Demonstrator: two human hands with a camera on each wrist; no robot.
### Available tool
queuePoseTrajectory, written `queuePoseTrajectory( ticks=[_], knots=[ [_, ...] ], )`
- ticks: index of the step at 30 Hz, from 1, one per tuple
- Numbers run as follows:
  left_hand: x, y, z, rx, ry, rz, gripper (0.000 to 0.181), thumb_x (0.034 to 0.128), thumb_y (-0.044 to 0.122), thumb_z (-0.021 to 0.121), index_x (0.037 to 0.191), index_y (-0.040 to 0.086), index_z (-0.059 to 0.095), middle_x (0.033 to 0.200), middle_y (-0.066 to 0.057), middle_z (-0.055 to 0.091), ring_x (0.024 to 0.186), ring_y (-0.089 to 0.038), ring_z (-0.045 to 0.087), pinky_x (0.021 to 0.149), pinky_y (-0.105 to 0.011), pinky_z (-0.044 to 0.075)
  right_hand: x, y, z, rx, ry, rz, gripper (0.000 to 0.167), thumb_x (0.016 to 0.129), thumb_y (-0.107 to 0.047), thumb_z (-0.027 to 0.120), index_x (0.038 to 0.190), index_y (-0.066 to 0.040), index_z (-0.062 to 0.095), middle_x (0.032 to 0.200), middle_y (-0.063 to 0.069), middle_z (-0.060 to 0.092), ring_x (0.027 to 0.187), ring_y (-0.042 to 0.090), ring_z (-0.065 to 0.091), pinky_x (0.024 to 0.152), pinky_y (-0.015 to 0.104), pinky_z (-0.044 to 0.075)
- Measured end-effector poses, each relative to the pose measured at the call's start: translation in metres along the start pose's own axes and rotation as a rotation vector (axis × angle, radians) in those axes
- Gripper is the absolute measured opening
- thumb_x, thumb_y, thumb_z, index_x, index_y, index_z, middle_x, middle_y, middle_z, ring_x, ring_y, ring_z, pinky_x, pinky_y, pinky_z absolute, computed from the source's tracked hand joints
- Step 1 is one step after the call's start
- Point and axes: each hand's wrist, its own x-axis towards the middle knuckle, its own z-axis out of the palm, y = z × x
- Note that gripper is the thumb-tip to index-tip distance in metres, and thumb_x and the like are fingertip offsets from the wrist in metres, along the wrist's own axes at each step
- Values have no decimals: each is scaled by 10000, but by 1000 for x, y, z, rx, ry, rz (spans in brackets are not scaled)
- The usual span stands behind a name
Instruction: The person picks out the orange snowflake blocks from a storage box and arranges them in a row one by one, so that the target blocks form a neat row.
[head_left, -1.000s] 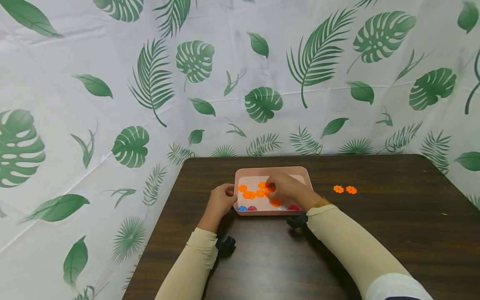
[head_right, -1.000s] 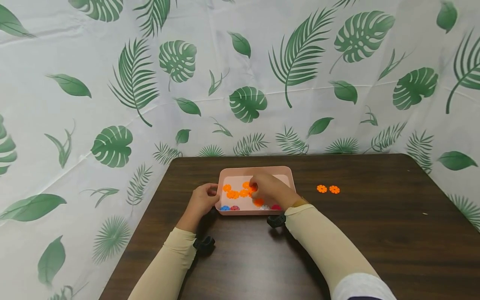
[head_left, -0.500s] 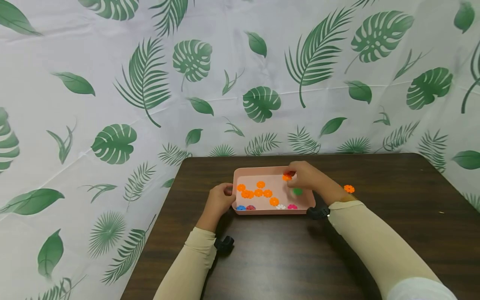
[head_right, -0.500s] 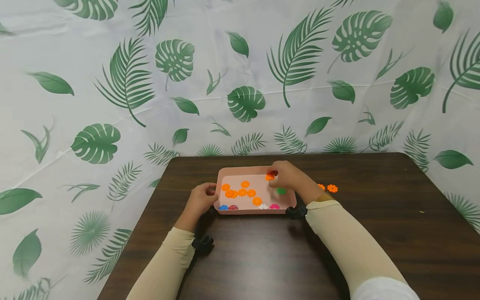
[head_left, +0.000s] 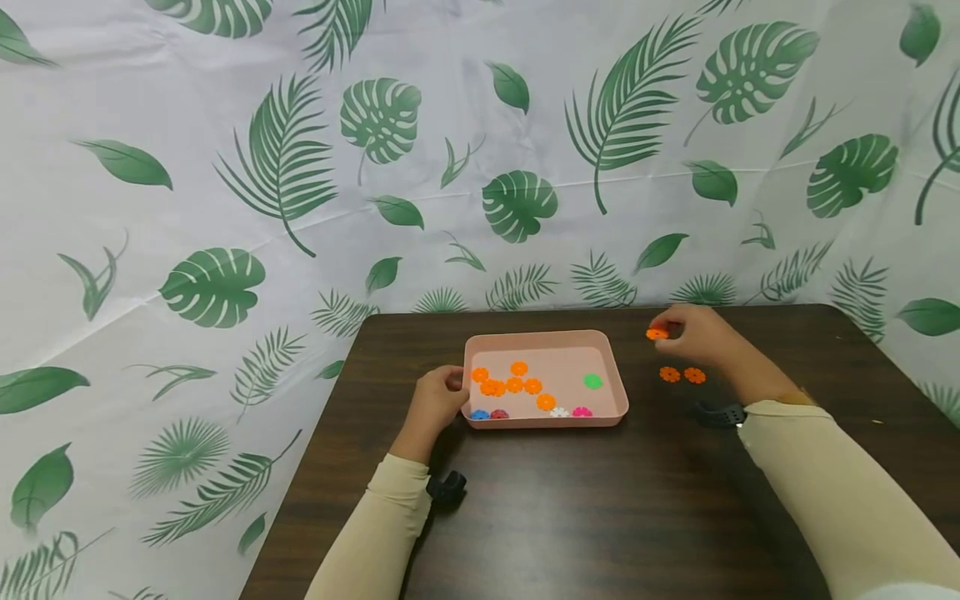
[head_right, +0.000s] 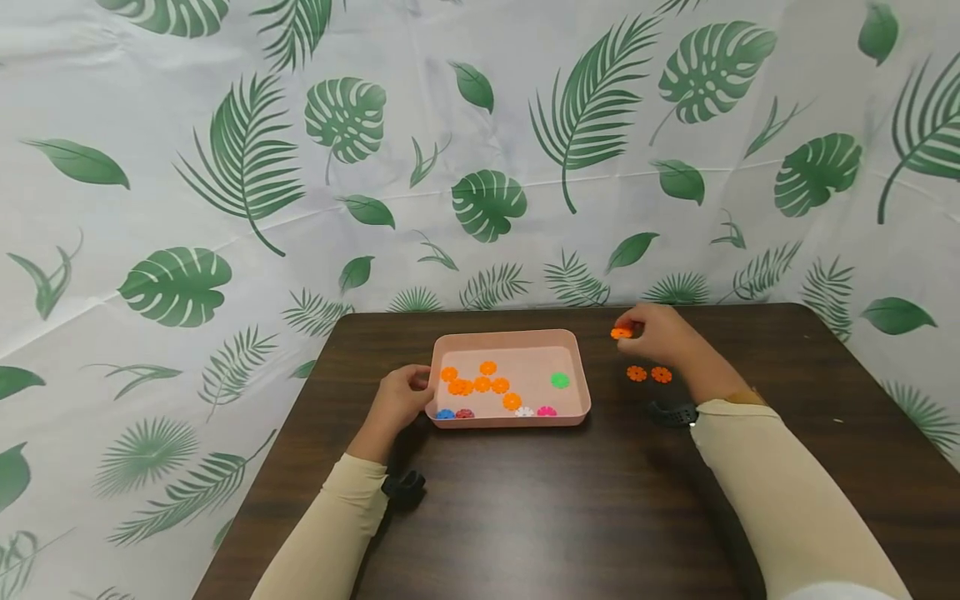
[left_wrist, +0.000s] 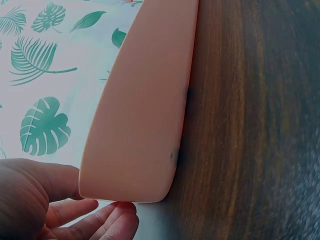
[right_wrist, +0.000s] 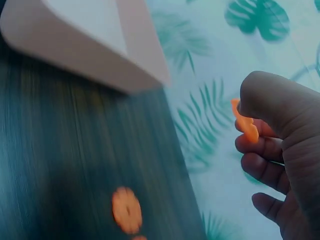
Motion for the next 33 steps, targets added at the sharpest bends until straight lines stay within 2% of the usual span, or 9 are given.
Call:
queuePoseTrajectory(
  ticks=[8, 16, 21, 28, 33],
  knots=[
    [0, 4, -1, -7, -10, -40, 410, 878, 108, 755, 1284, 75, 706, 982, -90, 709, 766, -237, 626, 652, -325, 597, -33, 46, -22, -30, 40, 80, 409, 909, -238, 762, 1197, 47, 705, 1068, 179, 679, 924, 321, 597, 736, 417, 519],
    [0, 4, -2, -5, -11, -41, 412, 875, 103, 751, 1284, 73, 707, 985, -92, 711, 765, -234, 626, 639, -319, 591, -61, 81, -27, -16, 9, 188, 497, 937, -285, 745, 1239, 99, 655, 1156, 301, 649, 994, 415, 597, 838, 595, 531],
    [1, 3, -3, -18, -15, -48, 409, 878, 101, 747, 1284, 75, 707, 988, -98, 716, 753, -233, 633, 625, -319, 588, -71, 100, -23, -23, -12, 219, 524, 927, -308, 754, 1230, 106, 653, 1144, 313, 652, 990, 430, 613, 816, 593, 529],
    [2, 4, -6, -13, -23, -47, 417, 879, 107, 747, 1293, 76, 703, 988, -96, 715, 757, -232, 631, 628, -317, 589, -78, 112, -11, -9, -50, 239, 533, 904, -357, 779, 1204, 72, 681, 1075, 242, 684, 923, 359, 632, 772, 521, 524],
    [4, 5, -8, -15, -27, -39, 423, 874, 107, 746, 1293, 67, 702, 982, -98, 713, 751, -233, 628, 623, -318, 587, -74, 111, -2, 8, -66, 245, 522, 901, -340, 782, 1215, 66, 686, 1103, 258, 675, 947, 373, 624, 806, 555, 516]
  ],
)
